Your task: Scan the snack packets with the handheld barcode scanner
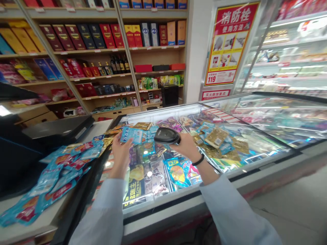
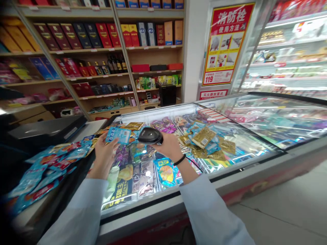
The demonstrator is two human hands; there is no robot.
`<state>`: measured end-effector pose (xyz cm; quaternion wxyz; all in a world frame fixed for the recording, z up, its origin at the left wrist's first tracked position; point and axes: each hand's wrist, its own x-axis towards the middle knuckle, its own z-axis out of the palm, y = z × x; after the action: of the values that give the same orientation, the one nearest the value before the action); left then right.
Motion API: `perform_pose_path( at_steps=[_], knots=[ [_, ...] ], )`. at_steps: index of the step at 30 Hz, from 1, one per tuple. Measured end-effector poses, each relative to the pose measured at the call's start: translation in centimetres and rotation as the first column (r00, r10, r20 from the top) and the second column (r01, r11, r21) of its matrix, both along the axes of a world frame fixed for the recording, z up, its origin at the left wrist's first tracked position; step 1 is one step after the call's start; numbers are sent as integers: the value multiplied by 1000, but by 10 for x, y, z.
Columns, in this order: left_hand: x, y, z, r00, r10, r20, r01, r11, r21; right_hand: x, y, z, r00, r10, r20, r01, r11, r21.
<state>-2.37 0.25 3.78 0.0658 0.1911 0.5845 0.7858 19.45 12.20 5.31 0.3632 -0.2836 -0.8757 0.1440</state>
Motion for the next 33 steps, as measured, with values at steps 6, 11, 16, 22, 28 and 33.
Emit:
perform_pose_path(
  at_steps=[6, 11, 16, 22, 28, 33],
  knots=[
    [12, 4, -2, 989, -139, 50, 140, 990, -23, 8, 5, 9, 985, -50, 165, 53, 998, -16],
    [27, 11, -5, 967, -256, -2, 255, 965, -58, 37, 13, 17, 982, -98, 160, 102, 995, -17],
    [59, 34, -3, 931, -363, 31, 364, 923, -127, 78, 34, 23, 979, -192, 66, 196, 979, -57],
    [115, 76, 0, 892, -451, 19, 450, 887, -100, 117, 62, 24, 946, -310, -89, 298, 946, -130],
    [167, 116, -11, 822, -568, 49, 569, 812, -129, 149, 82, 19, 900, -415, -133, 393, 905, -163],
    [186, 135, -25, 822, -565, -72, 535, 809, -244, 177, 90, 14, 884, -463, -62, 457, 885, -90]
  ],
)
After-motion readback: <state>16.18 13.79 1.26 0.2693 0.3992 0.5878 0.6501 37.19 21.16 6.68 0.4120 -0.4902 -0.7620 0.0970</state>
